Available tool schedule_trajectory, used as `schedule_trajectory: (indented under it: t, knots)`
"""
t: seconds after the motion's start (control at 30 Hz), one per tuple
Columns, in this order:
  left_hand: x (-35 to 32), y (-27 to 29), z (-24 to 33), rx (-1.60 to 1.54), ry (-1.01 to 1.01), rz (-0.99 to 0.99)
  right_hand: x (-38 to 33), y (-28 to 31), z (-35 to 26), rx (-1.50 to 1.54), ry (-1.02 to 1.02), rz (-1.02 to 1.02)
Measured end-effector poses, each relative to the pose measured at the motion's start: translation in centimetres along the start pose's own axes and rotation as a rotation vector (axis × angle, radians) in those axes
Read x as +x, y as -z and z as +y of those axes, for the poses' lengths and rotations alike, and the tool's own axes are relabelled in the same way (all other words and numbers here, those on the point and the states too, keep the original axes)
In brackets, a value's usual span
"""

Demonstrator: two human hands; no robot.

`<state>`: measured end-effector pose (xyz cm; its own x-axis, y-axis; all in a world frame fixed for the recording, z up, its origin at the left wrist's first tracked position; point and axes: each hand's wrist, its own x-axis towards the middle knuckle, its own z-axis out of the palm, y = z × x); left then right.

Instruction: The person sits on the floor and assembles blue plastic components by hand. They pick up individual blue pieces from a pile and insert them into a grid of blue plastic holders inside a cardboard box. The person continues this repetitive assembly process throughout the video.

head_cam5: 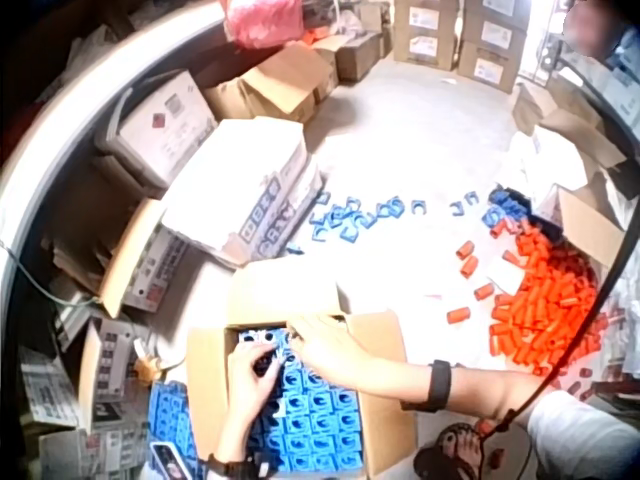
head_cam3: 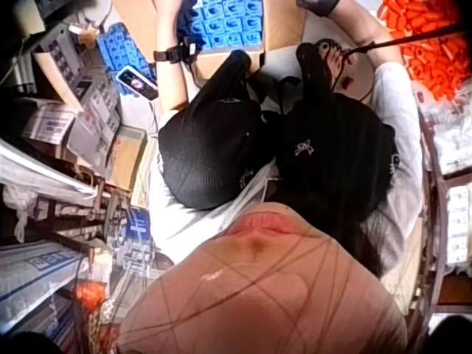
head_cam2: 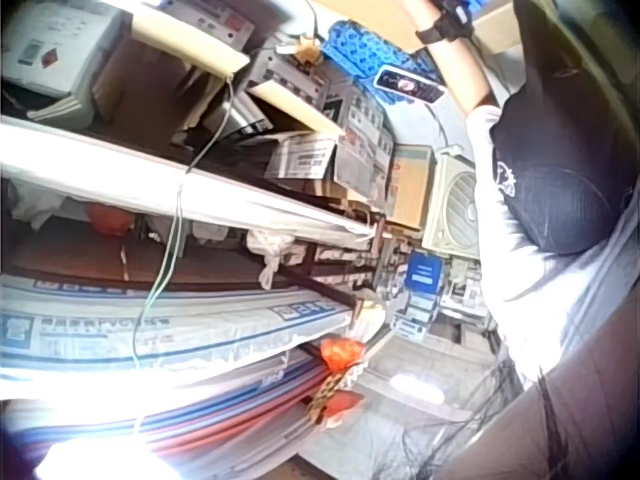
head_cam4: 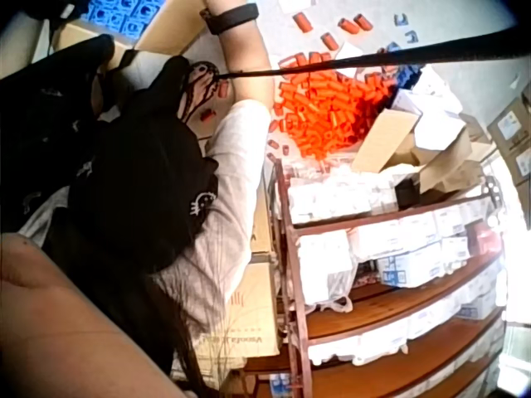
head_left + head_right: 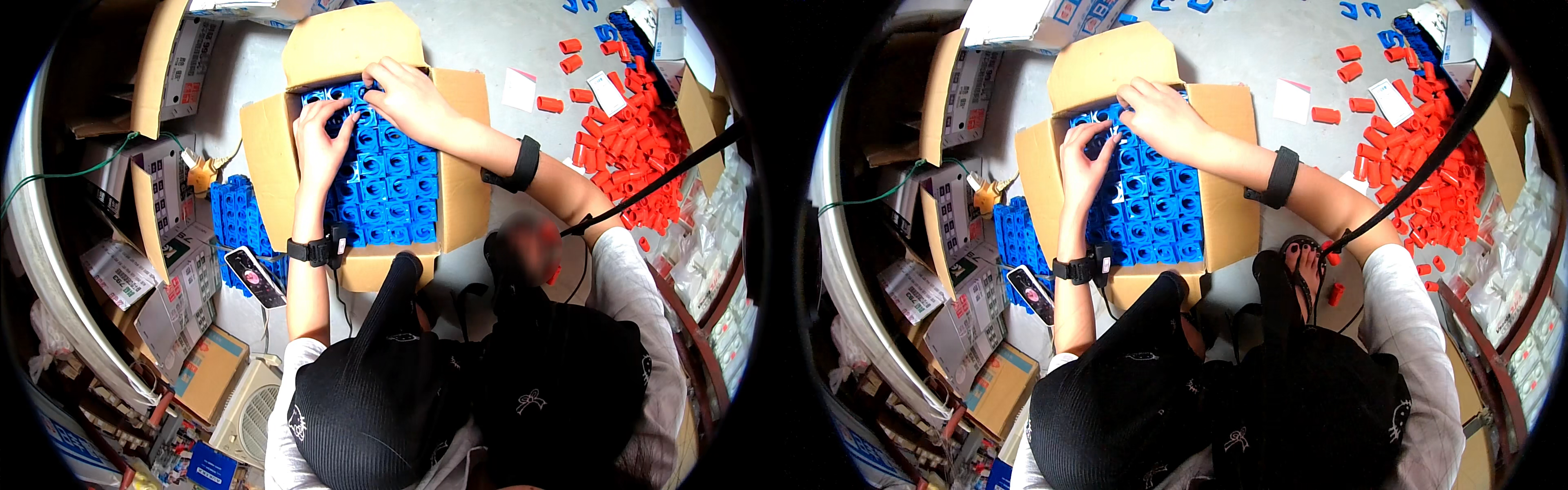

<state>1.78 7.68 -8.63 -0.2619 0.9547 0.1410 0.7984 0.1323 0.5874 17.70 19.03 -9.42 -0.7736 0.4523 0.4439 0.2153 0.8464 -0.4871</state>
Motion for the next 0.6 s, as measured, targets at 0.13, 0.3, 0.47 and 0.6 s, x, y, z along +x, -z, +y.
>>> schedule_trajectory:
  t: [0.13, 0.3, 0.47, 0.6]
  knots:
    - [0.1, 0.1, 0.2, -0.031, 0.020, -0.007, 0.0, -0.2, 0.6, -0.060, -0.014, -0.029]
    - [0.3, 0.0, 0.2, -0.084, 0.045, -0.021, 0.1, -0.8, 0.8, -0.111, -0.014, -0.141]
    - [-0.1, -0.2, 0.1, -0.071, 0.080, 0.006, 0.8, -0.8, 0.4, -0.188, 0.080, -0.182]
    - [-0.2, -0.3, 0.3, -0.037, 0.041, 0.022, 0.9, -0.7, 0.0, -0.263, 0.028, -0.290]
